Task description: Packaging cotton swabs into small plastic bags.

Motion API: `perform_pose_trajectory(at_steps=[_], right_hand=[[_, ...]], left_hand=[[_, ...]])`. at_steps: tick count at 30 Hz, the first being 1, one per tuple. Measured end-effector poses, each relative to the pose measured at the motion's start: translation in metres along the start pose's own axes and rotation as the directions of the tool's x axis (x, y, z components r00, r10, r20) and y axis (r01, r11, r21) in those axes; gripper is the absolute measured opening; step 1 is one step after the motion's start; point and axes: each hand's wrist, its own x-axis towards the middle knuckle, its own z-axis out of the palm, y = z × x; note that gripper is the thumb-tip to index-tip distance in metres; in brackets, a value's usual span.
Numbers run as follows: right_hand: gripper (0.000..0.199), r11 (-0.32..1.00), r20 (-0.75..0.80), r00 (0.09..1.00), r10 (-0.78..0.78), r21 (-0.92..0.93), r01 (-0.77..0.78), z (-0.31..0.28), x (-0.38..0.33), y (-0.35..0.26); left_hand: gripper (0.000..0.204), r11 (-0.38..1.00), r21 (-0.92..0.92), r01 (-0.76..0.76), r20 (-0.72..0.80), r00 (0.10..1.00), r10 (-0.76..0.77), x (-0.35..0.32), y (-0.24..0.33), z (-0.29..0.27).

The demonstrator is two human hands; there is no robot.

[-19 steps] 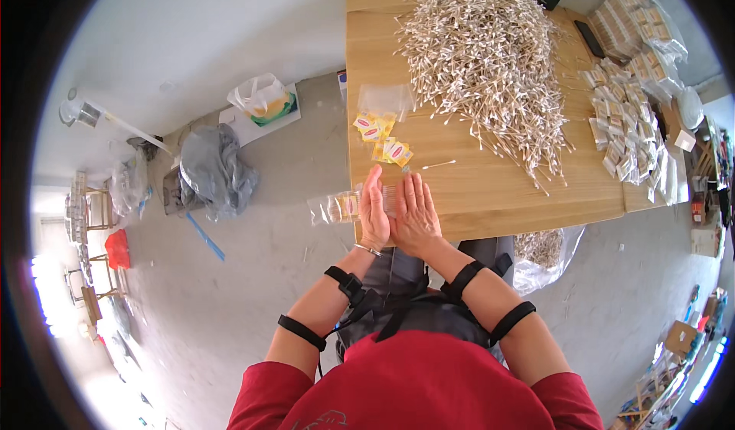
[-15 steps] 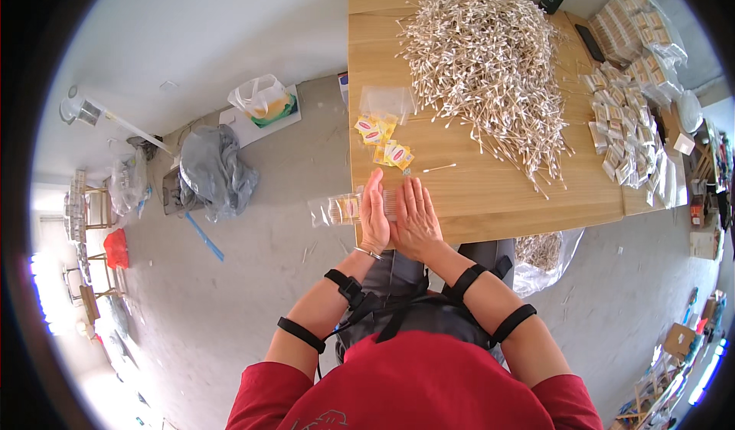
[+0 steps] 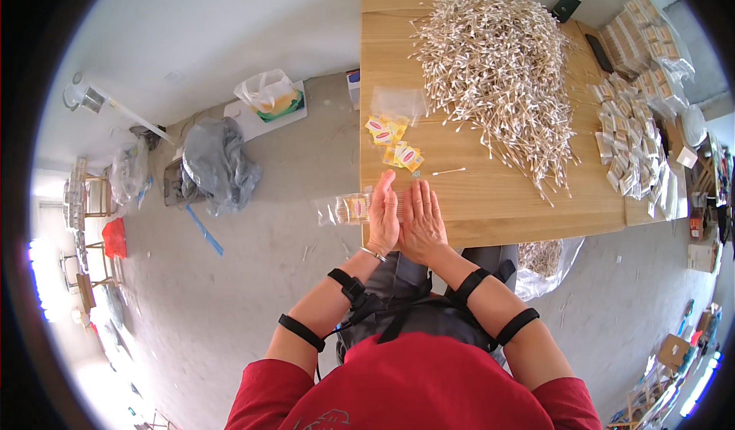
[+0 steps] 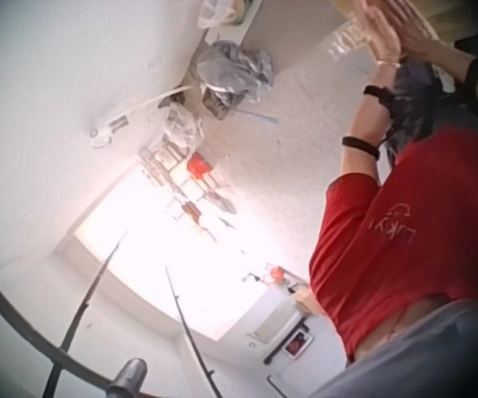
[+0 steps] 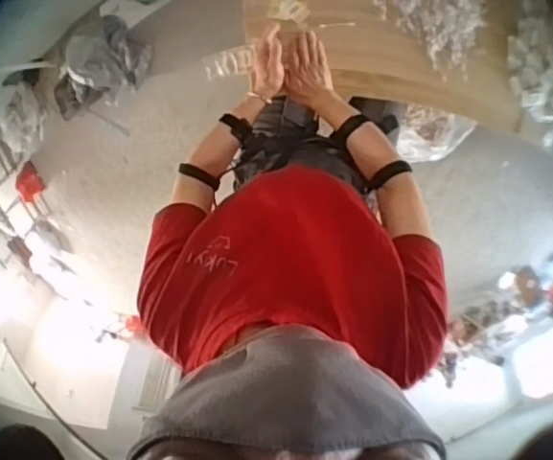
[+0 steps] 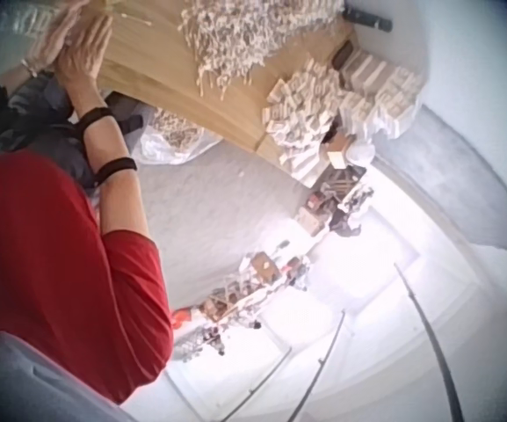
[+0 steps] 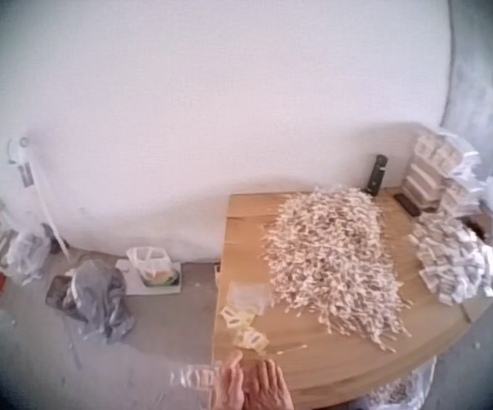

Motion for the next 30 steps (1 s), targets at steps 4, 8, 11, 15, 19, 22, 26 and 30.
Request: perform_pose_trajectory(at_steps=[4,8,11,15,19,22,26,30], right_hand=[[0.075,0.999,0.010,1.000,0.012,-0.034,-0.011,-0.005,0.000,-0.002],[0.079,1.000,-0.023,1.000,0.012,-0.021,-0.013,-0.005,-0.001,0.000],[0.079,1.000,0.006,1.000,-0.015,-0.014,0.015,-0.003,0.002,-0.005],[0.080,0.999,0.014,0.999,-0.031,-0.012,0.031,0.000,0.005,-0.017],[0.082,0.999,0.001,0.999,-0.039,-0.018,0.039,0.004,0.008,-0.023],[0.082,0.998,0.017,0.998,-0.055,-0.006,0.055,0.005,0.011,-0.034],[0.083,0.998,0.022,0.998,-0.055,0.004,0.055,0.006,0.013,-0.033],[0.084,0.997,0.011,0.997,-0.076,0.020,0.076,0.011,0.017,-0.044]], left_hand=[[0.042,0.982,0.183,0.036,0.017,0.999,-0.040,0.003,0.032,-0.019],[0.045,0.741,0.664,-0.105,-0.011,0.989,0.149,0.003,0.029,-0.067],[0.052,0.622,0.783,-0.004,-0.065,0.994,0.089,-0.003,0.014,-0.085],[0.056,0.633,0.769,0.090,-0.070,0.996,-0.056,0.000,-0.006,-0.090],[0.053,0.721,0.671,0.172,-0.060,0.982,-0.178,0.004,-0.039,-0.096],[0.049,0.879,0.404,0.255,-0.035,0.964,-0.264,0.005,-0.059,-0.106],[0.047,0.900,-0.065,0.431,0.037,0.902,-0.430,0.008,-0.045,-0.091],[0.045,0.879,-0.223,0.422,0.053,0.906,-0.421,0.006,-0.044,-0.097]])
